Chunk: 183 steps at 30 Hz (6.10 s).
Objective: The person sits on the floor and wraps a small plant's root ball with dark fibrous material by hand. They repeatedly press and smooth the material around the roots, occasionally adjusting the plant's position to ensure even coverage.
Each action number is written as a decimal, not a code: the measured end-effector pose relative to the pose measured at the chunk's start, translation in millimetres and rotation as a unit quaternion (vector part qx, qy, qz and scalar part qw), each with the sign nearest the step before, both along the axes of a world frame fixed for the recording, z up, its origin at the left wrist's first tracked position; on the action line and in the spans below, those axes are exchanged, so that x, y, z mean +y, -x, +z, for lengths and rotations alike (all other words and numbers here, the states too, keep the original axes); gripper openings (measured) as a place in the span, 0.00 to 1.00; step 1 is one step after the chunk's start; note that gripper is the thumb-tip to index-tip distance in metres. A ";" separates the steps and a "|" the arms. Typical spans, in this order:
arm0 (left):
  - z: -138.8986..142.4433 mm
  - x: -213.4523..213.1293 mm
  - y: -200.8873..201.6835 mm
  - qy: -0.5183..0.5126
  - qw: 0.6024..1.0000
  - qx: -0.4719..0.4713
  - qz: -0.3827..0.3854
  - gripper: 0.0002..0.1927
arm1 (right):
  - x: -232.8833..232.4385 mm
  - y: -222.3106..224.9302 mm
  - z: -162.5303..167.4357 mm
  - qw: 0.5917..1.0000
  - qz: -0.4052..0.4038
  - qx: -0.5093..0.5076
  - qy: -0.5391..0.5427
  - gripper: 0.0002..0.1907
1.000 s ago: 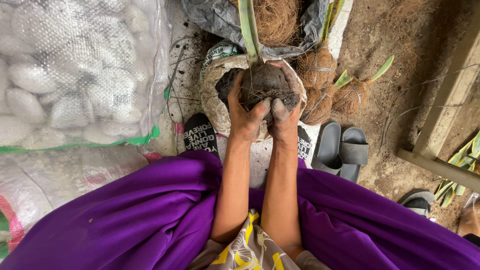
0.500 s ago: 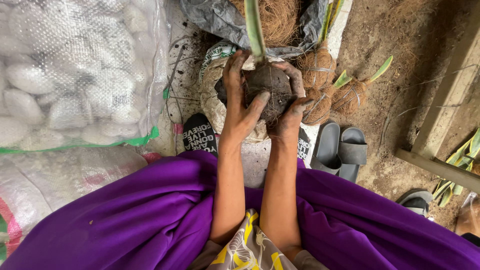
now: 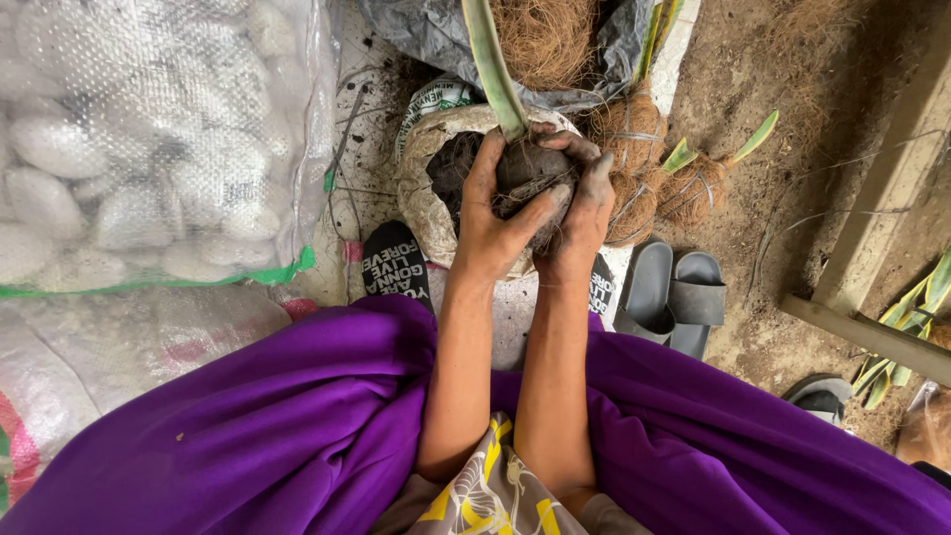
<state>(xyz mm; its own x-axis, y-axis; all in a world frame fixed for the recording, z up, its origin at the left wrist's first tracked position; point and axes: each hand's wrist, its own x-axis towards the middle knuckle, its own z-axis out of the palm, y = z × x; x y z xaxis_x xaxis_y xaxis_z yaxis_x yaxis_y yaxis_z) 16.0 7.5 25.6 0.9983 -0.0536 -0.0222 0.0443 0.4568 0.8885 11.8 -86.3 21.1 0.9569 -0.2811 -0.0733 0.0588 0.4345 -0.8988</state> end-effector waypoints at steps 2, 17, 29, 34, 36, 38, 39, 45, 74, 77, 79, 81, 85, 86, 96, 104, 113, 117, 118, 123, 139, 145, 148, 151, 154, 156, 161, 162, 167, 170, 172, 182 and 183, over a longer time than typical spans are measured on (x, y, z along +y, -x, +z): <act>-2.8 -3.1 0.0 0.028 0.999 0.007 0.021 0.26 | 0.4 -1.6 1.7 0.999 0.033 -0.023 -0.014 0.33; -10.8 1.1 -0.3 0.102 0.993 0.048 0.039 0.26 | 4.8 1.3 8.5 0.996 0.048 -0.021 0.073 0.27; -32.1 -5.5 -1.4 0.147 0.986 0.076 0.023 0.20 | 7.3 -8.4 5.8 0.998 -0.023 0.024 -0.053 0.29; -34.3 -1.1 -4.7 0.156 0.987 0.039 -0.007 0.24 | 0.2 -6.2 3.8 0.999 0.005 0.025 -0.047 0.34; -31.0 4.5 -6.9 0.167 0.986 0.015 -0.016 0.28 | -1.8 -4.2 4.2 0.996 0.034 0.032 -0.076 0.40; -26.5 6.1 -9.5 0.214 0.977 0.025 -0.007 0.33 | -2.7 -4.3 3.6 0.987 0.057 0.053 -0.141 0.48; -24.4 5.7 -9.7 0.238 0.971 0.030 -0.003 0.36 | -2.5 -5.3 2.5 0.990 0.054 0.048 -0.119 0.50; -24.6 -3.4 -5.0 0.276 0.961 0.019 -0.001 0.25 | 2.4 -12.5 -10.8 0.988 -0.049 0.017 0.146 0.53; -17.4 -18.8 5.5 0.153 0.983 0.022 0.103 0.30 | 8.9 -11.9 15.7 0.997 0.047 0.051 -0.032 0.47; -18.1 -18.2 3.0 -0.073 0.984 -0.079 0.144 0.32 | 2.8 -5.2 17.9 0.998 0.049 0.026 0.013 0.42; -18.9 -16.0 0.9 -0.196 0.959 -0.128 0.158 0.32 | -0.7 -2.3 15.6 0.997 0.028 0.012 0.075 0.33; -18.8 -14.3 1.0 -0.237 0.949 -0.133 0.161 0.33 | -5.0 -1.8 10.8 0.995 0.019 0.005 0.099 0.28; -17.8 -12.1 -2.8 -0.284 0.946 -0.063 0.142 0.34 | -6.5 -2.7 -0.5 0.997 -0.010 0.014 0.078 0.25; -17.2 -10.1 -4.0 -0.307 0.943 -0.035 0.120 0.33 | -5.9 -3.9 -2.1 0.997 -0.023 0.016 0.074 0.26; -17.0 -16.0 -8.3 0.113 0.972 0.128 0.163 0.18 | 17.9 -17.1 10.8 0.976 0.014 -0.042 0.211 0.51; -6.1 -22.2 -6.4 -0.006 0.992 0.075 0.103 0.18 | 11.5 -10.3 13.1 0.983 -0.113 0.031 0.140 0.30; 3.3 0.5 -9.7 -0.133 0.991 -0.021 0.011 0.25 | -4.8 -12.1 -2.2 0.992 -0.020 0.100 0.069 0.28; 2.7 -4.4 -3.8 -0.129 0.987 -0.095 -0.008 0.38 | -17.2 -14.9 4.6 0.988 -0.037 0.149 -0.037 0.38; 1.2 -8.6 -2.2 -0.099 0.993 -0.064 -0.007 0.35 | -20.4 -13.5 8.0 0.989 -0.044 0.142 -0.017 0.42; -14.8 -18.1 -6.0 0.012 0.998 0.016 0.052 0.26 | -24.1 -13.2 21.7 0.986 -0.044 0.083 -0.140 0.47; -23.8 -14.9 2.3 0.163 0.979 0.090 0.081 0.32 | 3.2 -15.5 7.3 0.998 -0.009 0.044 0.039 0.40; -35.1 -20.6 4.3 0.118 0.978 0.056 0.164 0.08 | 2.1 -4.0 4.9 0.994 0.095 0.050 -0.022 0.40; -35.0 -20.4 5.5 0.086 0.979 0.024 0.183 0.08 | 4.6 -0.3 -4.5 0.994 0.069 0.080 -0.022 0.31; -26.5 -16.3 4.5 0.066 0.981 0.015 0.184 0.08 | 7.3 0.0 -10.6 0.993 0.030 0.085 -0.069 0.24; -12.8 -11.7 -3.3 0.027 0.982 -0.012 0.187 0.14 | 9.2 -0.4 -8.3 0.998 0.013 0.055 0.006 0.26; -4.9 -10.0 -11.3 -0.002 0.978 -0.033 0.205 0.25 | 11.0 -0.8 -3.9 0.997 -0.003 0.032 0.072 0.30; -1.3 -13.0 -9.1 0.141 0.977 0.077 0.138 0.23 | 15.2 -4.5 2.8 0.990 -0.065 -0.039 0.122 0.39; -5.0 -13.7 -7.6 0.216 0.963 0.121 0.108 0.22 | 16.2 -5.2 2.6 0.987 -0.071 -0.032 0.141 0.40; -32.2 -15.0 -1.5 0.195 0.966 0.097 0.139 0.12 | 19.6 -5.1 1.6 0.988 -0.068 -0.016 0.136 0.41; -41.9 -13.4 2.6 0.189 0.968 0.087 0.137 0.09 | 15.3 -3.3 4.1 0.997 -0.002 -0.024 0.067 0.43; -43.3 -10.0 0.4 0.166 0.975 0.082 0.121 0.10 | 9.0 -3.1 5.3 0.996 0.058 0.014 -0.069 0.45; -20.9 6.9 -13.5 -0.301 0.939 -0.103 0.133 0.35 | -5.1 5.0 -30.4 0.972 0.046 0.175 -0.151 0.28; -19.7 6.0 -14.6 -0.287 0.944 -0.101 0.130 0.35 | -4.8 4.7 -32.9 0.969 0.012 0.201 -0.140 0.26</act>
<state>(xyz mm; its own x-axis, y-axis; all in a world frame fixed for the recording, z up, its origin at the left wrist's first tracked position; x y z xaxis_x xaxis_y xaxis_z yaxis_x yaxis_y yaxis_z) 30.6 13.5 5.8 0.9629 0.1566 0.2198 -0.2003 -0.1309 0.9709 7.2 -91.1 -11.8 0.8410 -0.1733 -0.5125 -0.2859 0.6619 -0.6930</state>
